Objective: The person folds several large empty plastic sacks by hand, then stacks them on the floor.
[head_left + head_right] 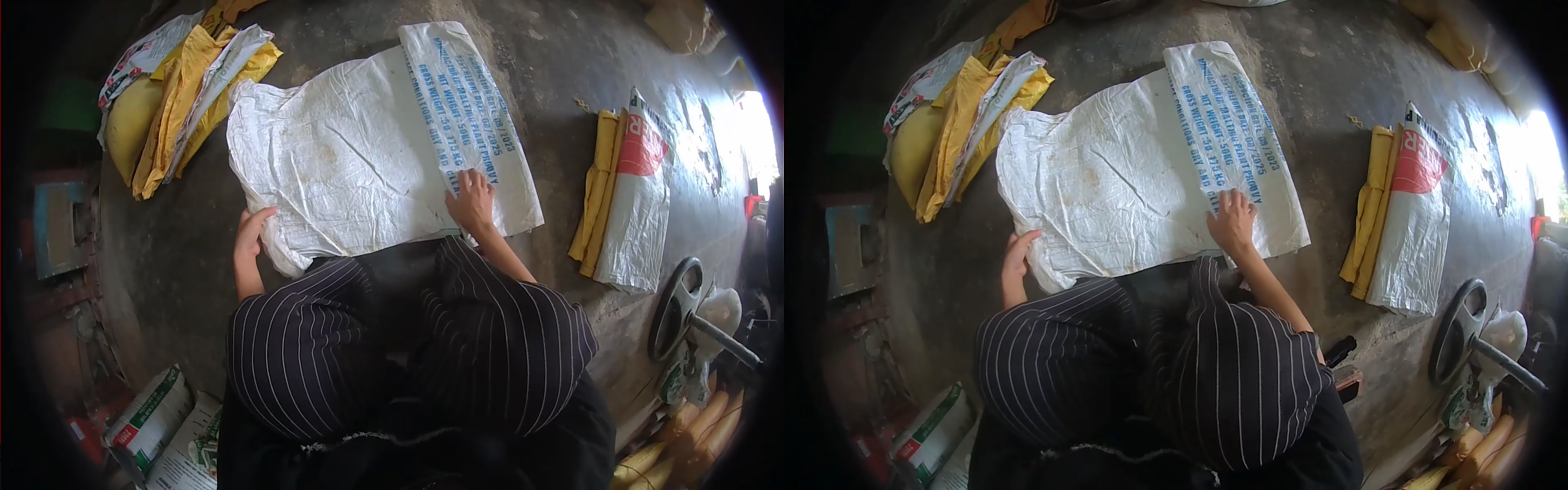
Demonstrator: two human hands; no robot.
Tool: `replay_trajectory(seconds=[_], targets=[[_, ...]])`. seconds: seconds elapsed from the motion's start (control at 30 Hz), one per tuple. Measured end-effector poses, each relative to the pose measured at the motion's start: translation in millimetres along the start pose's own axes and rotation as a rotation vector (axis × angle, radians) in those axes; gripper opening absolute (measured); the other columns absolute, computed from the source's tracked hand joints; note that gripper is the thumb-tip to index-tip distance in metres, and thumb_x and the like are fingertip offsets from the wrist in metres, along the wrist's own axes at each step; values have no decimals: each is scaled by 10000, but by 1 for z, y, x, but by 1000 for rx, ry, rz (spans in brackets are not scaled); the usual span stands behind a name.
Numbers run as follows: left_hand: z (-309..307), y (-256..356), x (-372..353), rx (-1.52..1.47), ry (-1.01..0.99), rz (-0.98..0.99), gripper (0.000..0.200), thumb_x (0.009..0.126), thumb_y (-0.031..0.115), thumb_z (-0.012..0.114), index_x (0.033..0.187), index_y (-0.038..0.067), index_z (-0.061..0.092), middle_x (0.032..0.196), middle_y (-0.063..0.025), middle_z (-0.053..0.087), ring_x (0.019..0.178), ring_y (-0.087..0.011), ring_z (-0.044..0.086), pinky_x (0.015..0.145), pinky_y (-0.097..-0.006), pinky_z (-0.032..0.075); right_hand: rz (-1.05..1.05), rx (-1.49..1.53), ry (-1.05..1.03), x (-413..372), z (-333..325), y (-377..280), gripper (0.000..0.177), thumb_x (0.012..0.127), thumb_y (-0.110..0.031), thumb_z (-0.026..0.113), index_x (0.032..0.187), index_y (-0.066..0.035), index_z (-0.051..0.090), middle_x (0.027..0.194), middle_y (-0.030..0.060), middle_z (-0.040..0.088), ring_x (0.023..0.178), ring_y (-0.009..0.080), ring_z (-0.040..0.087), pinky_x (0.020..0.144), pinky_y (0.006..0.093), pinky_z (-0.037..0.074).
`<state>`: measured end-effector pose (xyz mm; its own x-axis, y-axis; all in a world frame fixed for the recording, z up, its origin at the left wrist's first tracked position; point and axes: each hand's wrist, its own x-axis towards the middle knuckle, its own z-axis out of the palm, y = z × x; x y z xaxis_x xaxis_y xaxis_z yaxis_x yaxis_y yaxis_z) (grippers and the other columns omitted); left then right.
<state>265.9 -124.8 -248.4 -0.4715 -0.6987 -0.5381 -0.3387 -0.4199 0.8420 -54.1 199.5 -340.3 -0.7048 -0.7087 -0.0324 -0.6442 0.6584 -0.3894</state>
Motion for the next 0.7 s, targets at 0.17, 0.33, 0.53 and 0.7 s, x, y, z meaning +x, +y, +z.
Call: replay_trajectory(seconds=[0.17,0.33,0.53,0.7], targets=[[1,5,-4,-34,14,40,431,742,69,669,1141,-40,549,1062,-118,625,937,-226,610,819,-335,480,185,205,204,15,-56,26,270,817,-245,600,830,24,612,711,153,617,688,331,603,630,385,464],[-8,3,0,55,114,109,514,712,104,712,1172,-18,520,1092,-108,607,982,-220,582,851,-334,453,324,744,143,30,-155,141,239,884,-205,583,806,12,646,650,11,581,634,62,534,544,242,415],[-50,52,-18,222,209,137,520,722,40,615,1224,-22,495,1126,-115,598,1015,-224,571,892,-321,432,694,495,-5,1,-128,277,262,836,-243,637,911,8,648,780,70,646,648,152,599,618,276,474],[-57,52,-22,317,264,58,525,726,64,614,1230,-20,493,1143,-106,589,1038,-224,555,915,-325,411,313,25,623,-2,-108,194,136,815,-66,563,934,-46,626,939,158,641,926,327,609,777,393,483]])
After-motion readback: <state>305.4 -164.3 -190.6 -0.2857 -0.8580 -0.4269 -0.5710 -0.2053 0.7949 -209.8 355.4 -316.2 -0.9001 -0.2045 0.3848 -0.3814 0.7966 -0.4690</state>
